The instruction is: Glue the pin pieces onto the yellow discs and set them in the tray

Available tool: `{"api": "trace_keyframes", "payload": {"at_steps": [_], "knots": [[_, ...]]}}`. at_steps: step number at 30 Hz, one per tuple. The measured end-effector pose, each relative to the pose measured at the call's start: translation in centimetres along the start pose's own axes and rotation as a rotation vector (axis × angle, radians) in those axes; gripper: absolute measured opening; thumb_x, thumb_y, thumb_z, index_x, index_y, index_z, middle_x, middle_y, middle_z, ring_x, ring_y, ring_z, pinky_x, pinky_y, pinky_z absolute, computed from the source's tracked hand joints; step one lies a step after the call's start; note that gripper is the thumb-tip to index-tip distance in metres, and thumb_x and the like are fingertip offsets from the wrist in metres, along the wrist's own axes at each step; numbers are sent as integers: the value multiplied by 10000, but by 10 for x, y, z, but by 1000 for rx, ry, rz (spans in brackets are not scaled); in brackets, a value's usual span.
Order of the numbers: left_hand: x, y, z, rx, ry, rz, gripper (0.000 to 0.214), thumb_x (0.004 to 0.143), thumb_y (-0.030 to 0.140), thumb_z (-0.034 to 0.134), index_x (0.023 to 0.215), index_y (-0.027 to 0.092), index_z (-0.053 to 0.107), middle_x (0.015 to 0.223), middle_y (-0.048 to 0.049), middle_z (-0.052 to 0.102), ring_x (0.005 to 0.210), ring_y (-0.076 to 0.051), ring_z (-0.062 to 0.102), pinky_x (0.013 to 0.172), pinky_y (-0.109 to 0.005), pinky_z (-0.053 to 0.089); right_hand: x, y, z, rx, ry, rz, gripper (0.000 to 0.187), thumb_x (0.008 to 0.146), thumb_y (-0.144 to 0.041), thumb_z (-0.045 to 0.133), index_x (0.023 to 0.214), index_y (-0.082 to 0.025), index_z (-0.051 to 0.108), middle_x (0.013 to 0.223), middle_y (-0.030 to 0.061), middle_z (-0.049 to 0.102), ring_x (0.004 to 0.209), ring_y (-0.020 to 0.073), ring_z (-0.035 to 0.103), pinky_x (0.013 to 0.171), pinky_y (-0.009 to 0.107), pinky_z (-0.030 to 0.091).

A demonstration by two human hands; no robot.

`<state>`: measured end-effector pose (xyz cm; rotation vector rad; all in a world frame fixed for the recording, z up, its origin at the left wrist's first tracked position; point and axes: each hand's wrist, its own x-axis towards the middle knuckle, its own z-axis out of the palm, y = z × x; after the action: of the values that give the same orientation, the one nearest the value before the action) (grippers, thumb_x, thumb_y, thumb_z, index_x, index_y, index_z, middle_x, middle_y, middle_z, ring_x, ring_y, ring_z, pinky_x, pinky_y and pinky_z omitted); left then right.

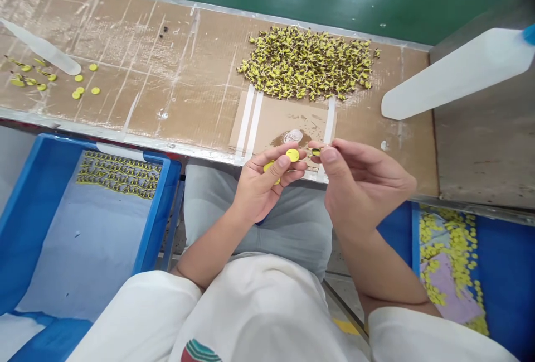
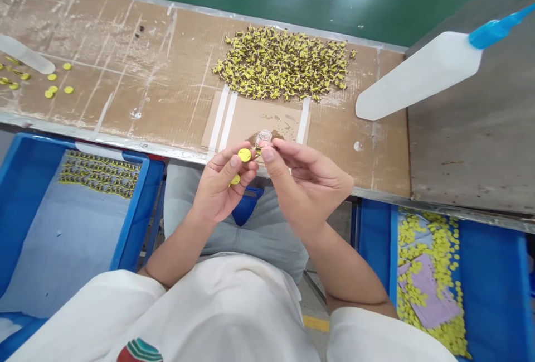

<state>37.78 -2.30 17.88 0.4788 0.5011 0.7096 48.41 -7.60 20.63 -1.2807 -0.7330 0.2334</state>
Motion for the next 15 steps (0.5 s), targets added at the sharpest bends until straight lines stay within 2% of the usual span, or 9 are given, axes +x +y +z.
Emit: {"api": "trace_keyframes", "payload": {"at_steps": [5, 15], "knots": [[-1, -4, -1, 14, 9, 11, 245, 803, 348, 804, 1030, 258, 789, 940, -2, 795, 864, -119, 756, 859, -225, 595, -5, 2, 0, -62, -28, -36, 166, 778, -203, 836, 930, -249, 787, 898, -1, 793, 766, 162, 767, 721, 282, 672], [-1, -4, -1, 27, 28, 23, 266, 785, 362, 818, 1025, 249, 791, 996, -13, 800, 888, -128, 760, 865, -229, 593, -6, 2, 1, -75, -22, -7, 161, 768, -196, 842, 912, -248, 789, 875, 3, 793, 736, 164, 763, 712, 293, 676]]}}
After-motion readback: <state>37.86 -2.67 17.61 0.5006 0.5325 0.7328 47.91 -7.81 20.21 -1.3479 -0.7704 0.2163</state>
